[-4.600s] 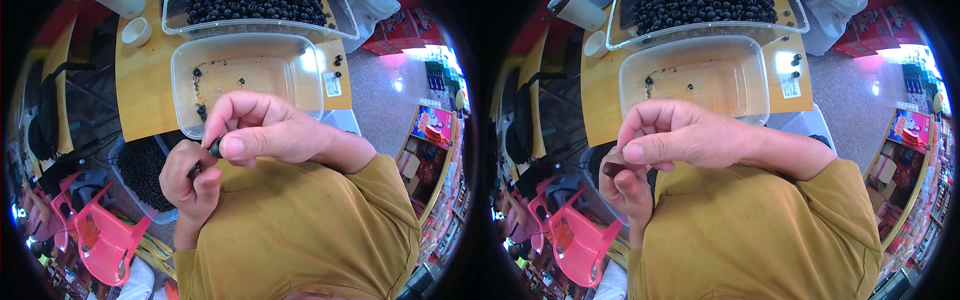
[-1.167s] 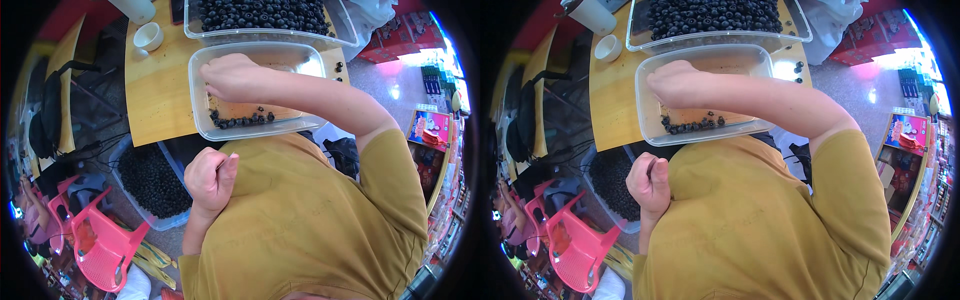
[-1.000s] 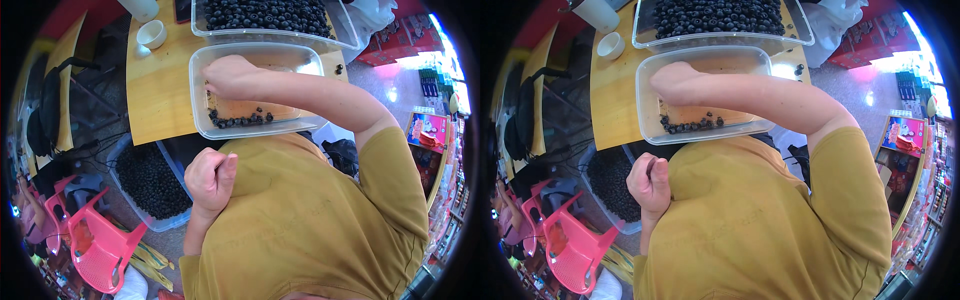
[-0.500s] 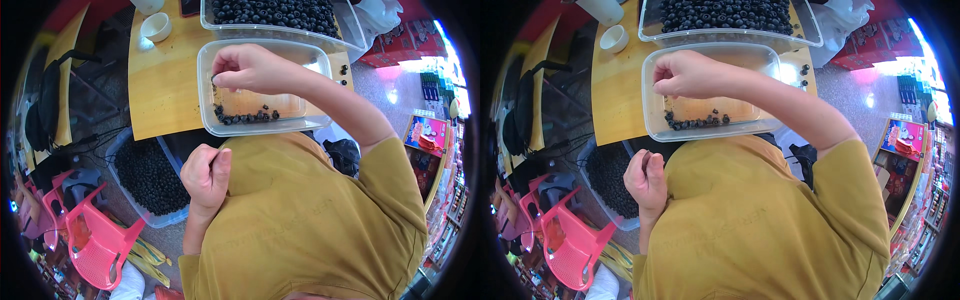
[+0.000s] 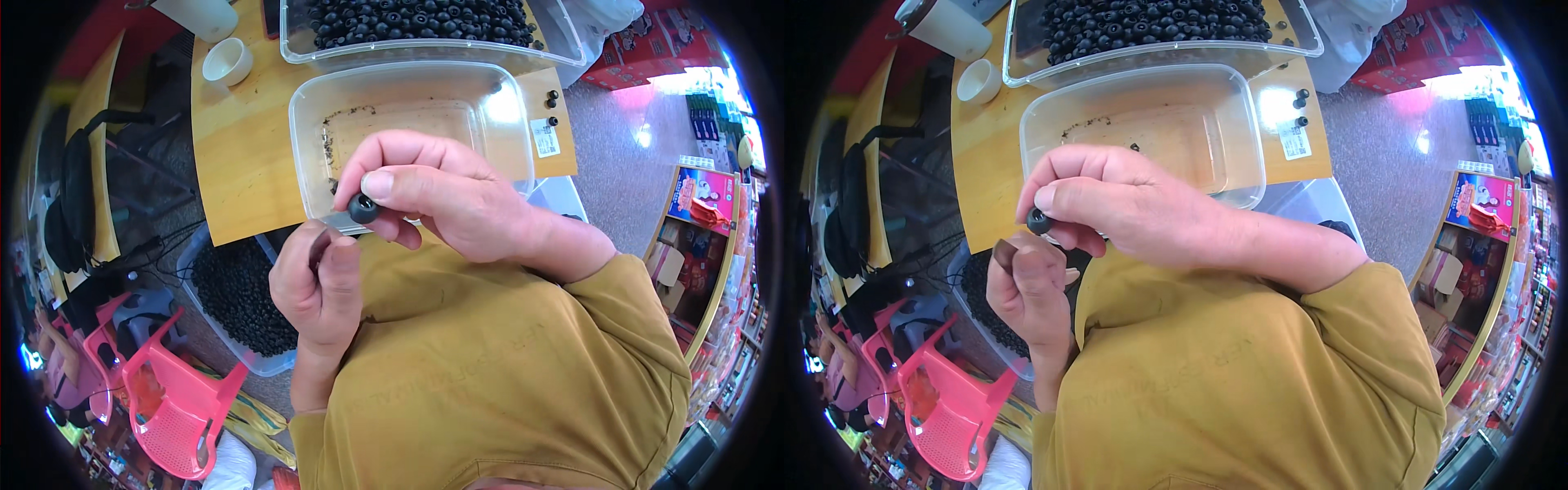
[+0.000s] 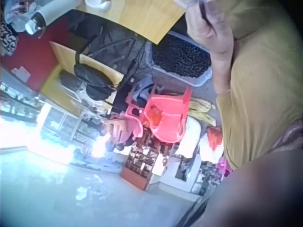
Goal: Manually sorting and inspecting black olives from a large bin into smaller containers.
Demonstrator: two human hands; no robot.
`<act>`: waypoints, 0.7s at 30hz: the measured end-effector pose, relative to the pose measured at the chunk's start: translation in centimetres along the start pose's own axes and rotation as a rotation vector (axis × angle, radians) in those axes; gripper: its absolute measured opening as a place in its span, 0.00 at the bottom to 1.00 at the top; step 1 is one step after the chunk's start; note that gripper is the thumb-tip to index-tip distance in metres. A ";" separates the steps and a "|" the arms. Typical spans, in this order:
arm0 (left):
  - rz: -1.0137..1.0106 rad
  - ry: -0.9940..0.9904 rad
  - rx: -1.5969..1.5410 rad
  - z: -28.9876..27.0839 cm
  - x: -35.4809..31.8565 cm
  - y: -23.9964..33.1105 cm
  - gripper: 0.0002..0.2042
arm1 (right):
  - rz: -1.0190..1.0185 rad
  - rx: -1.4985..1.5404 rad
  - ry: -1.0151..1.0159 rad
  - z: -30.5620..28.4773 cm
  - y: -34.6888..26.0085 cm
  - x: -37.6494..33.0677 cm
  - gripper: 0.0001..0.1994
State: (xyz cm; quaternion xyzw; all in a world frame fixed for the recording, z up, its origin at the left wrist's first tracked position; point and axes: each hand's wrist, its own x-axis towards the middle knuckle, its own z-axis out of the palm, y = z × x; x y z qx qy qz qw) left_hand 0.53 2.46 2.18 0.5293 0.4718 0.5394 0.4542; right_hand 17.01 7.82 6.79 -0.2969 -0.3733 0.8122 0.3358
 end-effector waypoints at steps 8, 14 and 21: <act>0.136 -0.010 0.028 1.3 0.2 0.4 0.12 | -0.009 0.016 -0.053 0.4 0.5 -0.6 0.12; 0.136 -0.011 0.098 1.0 0.0 0.3 0.15 | -0.055 0.021 -0.064 0.6 1.1 -0.6 0.10; 0.196 -0.017 0.172 0.7 -0.1 0.1 0.16 | -0.102 0.059 -0.084 1.0 2.0 -0.6 0.09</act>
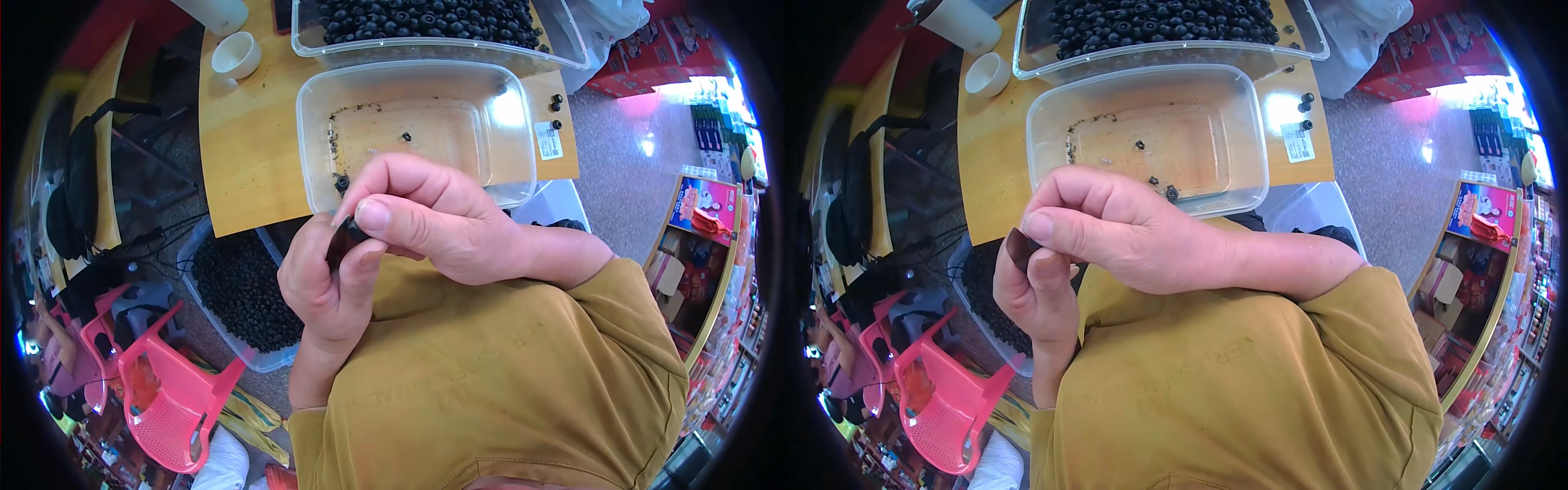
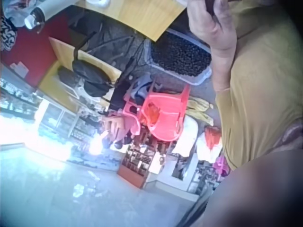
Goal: Manually sorting and inspecting black olives from a large bin into smaller containers.
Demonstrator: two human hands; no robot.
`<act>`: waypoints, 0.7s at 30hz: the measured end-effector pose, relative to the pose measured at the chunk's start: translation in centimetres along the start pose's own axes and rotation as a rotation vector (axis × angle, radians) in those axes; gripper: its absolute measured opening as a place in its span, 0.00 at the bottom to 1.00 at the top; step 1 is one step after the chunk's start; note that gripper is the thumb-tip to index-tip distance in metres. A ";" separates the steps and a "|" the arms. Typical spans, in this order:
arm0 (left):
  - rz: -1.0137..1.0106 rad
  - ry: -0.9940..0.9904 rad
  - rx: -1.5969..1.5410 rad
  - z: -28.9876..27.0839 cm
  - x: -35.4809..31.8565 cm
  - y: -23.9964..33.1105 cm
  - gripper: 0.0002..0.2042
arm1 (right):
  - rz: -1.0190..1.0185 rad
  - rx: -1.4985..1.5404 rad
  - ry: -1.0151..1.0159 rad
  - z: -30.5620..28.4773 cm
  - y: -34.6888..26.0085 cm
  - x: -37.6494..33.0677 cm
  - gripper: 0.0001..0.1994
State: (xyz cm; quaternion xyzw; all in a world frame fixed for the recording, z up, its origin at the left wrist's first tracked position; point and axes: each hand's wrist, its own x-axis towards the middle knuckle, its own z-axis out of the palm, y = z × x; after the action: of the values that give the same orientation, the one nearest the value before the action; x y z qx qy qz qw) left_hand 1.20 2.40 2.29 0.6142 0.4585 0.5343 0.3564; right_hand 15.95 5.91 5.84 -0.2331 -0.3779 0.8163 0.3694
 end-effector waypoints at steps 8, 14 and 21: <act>0.112 0.078 0.098 0.7 0.3 0.0 0.16 | -0.039 0.164 0.037 0.6 0.7 -0.2 0.09; 0.150 0.014 0.157 0.5 0.3 0.1 0.14 | -0.076 0.097 0.026 0.7 0.9 -0.5 0.09; 0.329 -0.009 0.290 0.6 0.5 0.2 0.14 | -0.064 0.148 0.085 0.7 1.3 -0.6 0.09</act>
State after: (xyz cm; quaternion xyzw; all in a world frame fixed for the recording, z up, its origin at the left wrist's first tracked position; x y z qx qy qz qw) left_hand 1.86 2.84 2.57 0.7280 0.4226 0.5109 0.1741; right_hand 15.26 4.51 5.30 -0.2272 -0.3080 0.8191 0.4272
